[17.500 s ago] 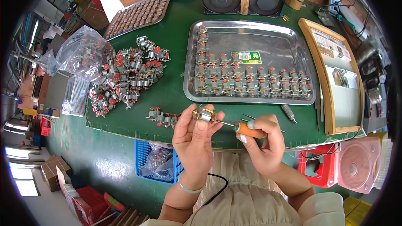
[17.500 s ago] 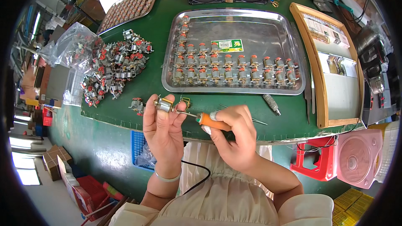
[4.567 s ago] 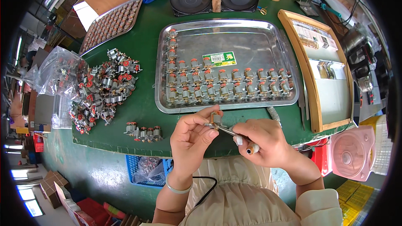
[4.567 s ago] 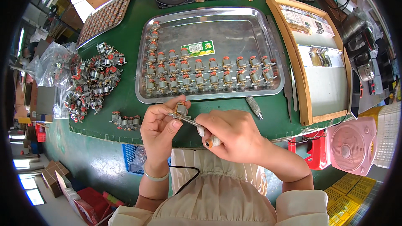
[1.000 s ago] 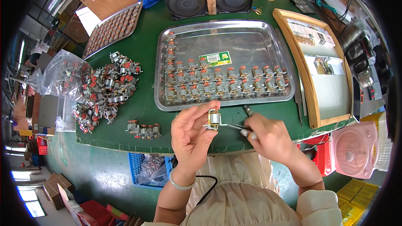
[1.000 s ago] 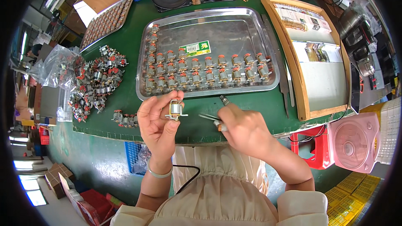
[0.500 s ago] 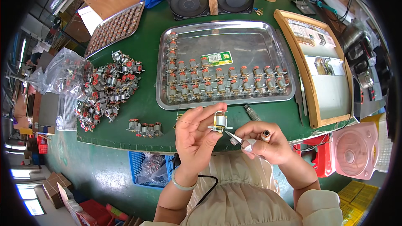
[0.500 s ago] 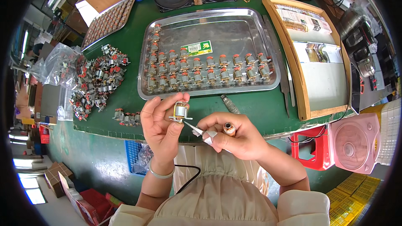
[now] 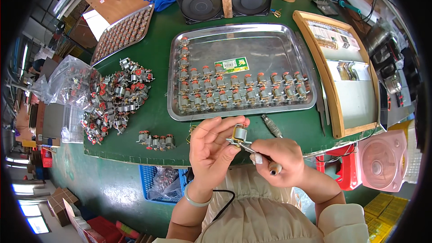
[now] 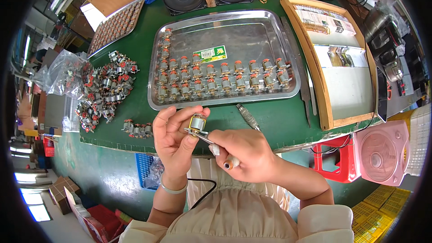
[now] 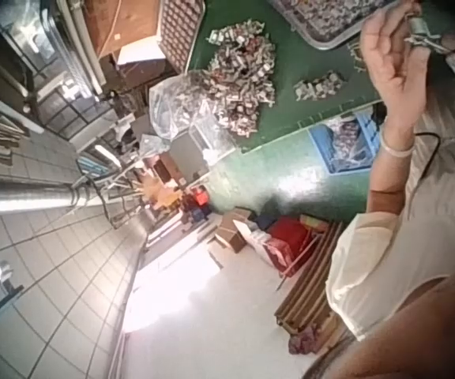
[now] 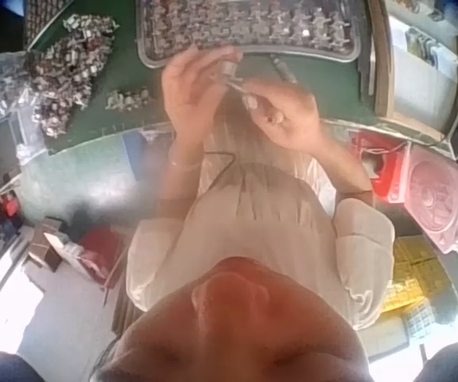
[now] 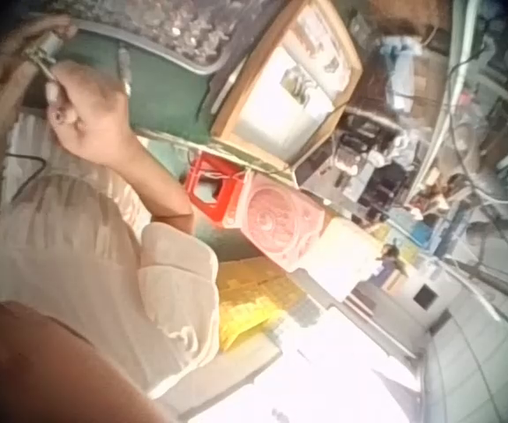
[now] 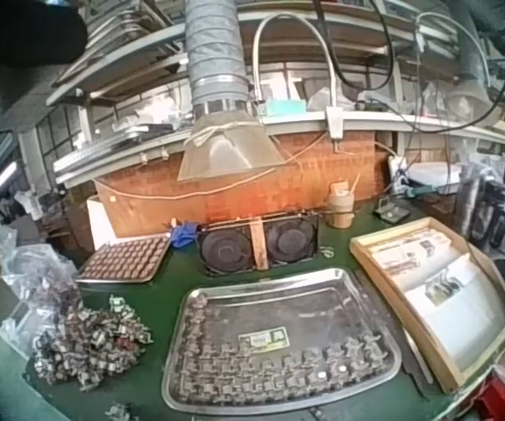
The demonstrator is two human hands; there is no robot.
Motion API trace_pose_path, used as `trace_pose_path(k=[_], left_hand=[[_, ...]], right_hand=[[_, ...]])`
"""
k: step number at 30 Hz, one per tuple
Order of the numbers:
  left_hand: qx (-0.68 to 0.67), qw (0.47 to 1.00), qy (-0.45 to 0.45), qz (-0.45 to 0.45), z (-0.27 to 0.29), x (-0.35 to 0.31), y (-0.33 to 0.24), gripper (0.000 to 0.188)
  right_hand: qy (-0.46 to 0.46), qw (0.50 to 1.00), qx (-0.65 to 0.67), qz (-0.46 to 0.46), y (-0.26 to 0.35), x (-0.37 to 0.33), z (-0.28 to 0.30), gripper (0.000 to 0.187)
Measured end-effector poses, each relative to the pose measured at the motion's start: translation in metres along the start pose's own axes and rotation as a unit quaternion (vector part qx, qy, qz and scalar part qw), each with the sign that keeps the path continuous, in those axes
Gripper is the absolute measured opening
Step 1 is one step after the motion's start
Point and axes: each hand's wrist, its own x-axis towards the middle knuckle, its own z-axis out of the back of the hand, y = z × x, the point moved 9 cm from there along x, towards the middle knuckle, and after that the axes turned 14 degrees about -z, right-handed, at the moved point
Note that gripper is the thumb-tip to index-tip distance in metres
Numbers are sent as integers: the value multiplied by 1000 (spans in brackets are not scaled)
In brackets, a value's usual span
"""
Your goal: Assembling small electronic components using a screwdriver and pliers at a factory workbench.
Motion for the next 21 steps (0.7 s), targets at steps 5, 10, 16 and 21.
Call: trace_pose_path(k=[5,10,16,21], left_hand=[[29,999,25,-19,3,1,-3,51],[52,997,46,-39,0,1,-6,51],[93,993,27,-61,8,3,-11,51],[147,985,-1,-85,17,2,-15,53]], right_hand=[[139,883,332,-301,-41,-8,-18,18],[204,734,519,-387,-48,-18,-31,19],[191,839,384,-336,-49,-17,-22,17],[54,966,-247,-49,-24,3,-13,19]])
